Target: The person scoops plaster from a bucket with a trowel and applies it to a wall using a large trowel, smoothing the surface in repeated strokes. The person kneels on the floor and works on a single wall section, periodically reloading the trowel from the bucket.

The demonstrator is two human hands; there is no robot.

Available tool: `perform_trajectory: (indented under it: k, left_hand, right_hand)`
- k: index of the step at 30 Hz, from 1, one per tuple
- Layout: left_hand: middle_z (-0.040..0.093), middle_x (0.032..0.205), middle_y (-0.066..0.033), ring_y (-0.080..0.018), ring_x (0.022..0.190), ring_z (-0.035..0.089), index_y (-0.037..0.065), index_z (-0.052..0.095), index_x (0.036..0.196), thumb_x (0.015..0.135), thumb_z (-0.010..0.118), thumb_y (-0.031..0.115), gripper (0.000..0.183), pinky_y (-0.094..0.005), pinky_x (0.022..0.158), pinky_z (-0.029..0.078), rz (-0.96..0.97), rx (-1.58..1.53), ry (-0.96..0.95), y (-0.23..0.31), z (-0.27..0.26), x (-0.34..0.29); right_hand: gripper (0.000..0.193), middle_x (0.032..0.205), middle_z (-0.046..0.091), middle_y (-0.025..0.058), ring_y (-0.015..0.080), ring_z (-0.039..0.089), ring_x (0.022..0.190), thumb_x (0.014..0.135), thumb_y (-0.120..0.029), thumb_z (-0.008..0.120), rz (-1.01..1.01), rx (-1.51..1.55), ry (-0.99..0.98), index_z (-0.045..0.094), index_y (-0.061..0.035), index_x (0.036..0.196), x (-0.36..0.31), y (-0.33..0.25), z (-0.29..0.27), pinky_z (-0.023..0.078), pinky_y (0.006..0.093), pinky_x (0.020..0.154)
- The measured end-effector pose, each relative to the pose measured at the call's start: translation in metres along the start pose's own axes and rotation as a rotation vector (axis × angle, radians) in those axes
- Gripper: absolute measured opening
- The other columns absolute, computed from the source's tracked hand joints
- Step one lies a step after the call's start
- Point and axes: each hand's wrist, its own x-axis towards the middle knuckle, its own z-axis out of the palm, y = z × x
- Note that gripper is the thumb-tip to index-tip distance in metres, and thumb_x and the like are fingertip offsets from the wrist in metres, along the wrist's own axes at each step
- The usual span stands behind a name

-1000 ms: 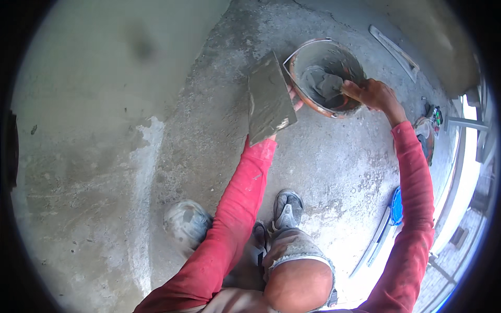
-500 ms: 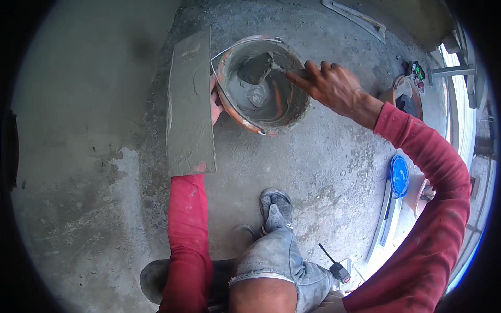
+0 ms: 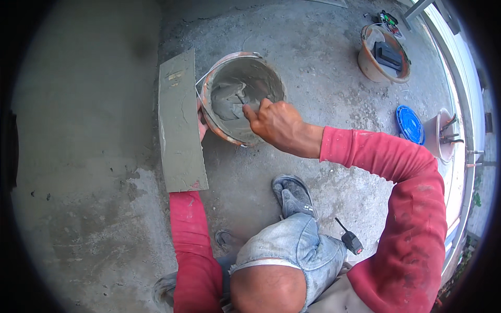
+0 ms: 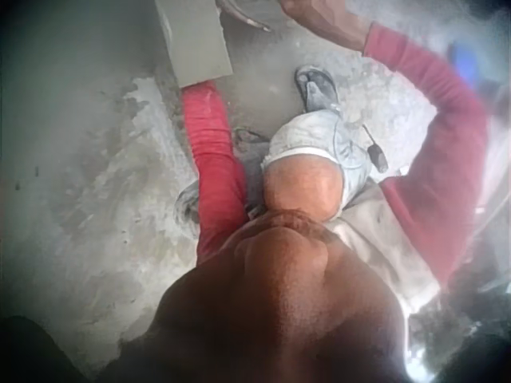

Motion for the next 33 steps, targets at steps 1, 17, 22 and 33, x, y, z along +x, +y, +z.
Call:
perform_trajectory:
  k: [1,17,22,33]
  left_hand:
    - [0.056,0.138,-0.0070,-0.0277,0.135,0.049,0.013,0.047,0.148,0.101,0.059,0.029,0.051,-0.0454,0.119,0.035,0.002,-0.003,-0.005,0.002,0.000,-0.008]
    - [0.056,0.138,-0.0065,-0.0322,0.137,0.046,0.015,0.048,0.147,0.101,0.058,0.032,0.051,-0.0504,0.120,0.030,-0.007,0.042,-0.042,0.027,0.000,-0.043]
    - [0.056,0.138,-0.0064,-0.0336,0.138,0.045,0.015,0.048,0.147,0.101,0.058,0.033,0.051,-0.0519,0.121,0.028,-0.074,0.060,-0.161,-0.019,0.014,-0.057]
    - [0.056,0.139,-0.0061,-0.0367,0.140,0.043,0.016,0.048,0.147,0.101,0.058,0.035,0.051,-0.0553,0.122,0.024,-0.114,0.083,-0.174,-0.039,0.026,-0.094]
  right_hand:
    - [0.058,0.078,0.063,0.0172,0.0275,0.068,0.059,0.085,-0.003,0.064,0.001,0.001,0.003,0.054,-0.0091,0.142,-0.007,-0.004,-0.005,0.055,0.0388,0.051]
    - [0.068,0.091,0.057,0.0148,0.0251,0.067,0.062,0.086,-0.003,0.060,0.075,0.147,-0.145,0.047,-0.0200,0.150,-0.053,0.027,0.001,0.055,0.0394,0.052]
    - [0.066,0.085,0.058,0.0149,0.0298,0.065,0.062,0.083,-0.004,0.062,0.116,0.229,-0.136,0.052,-0.0210,0.145,-0.086,0.024,0.038,0.053,0.0436,0.055]
    - [0.057,0.093,0.059,0.0185,0.0366,0.061,0.065,0.094,-0.006,0.061,0.276,0.203,-0.038,0.049,-0.0151,0.149,-0.098,0.046,0.085,0.051,0.0453,0.061]
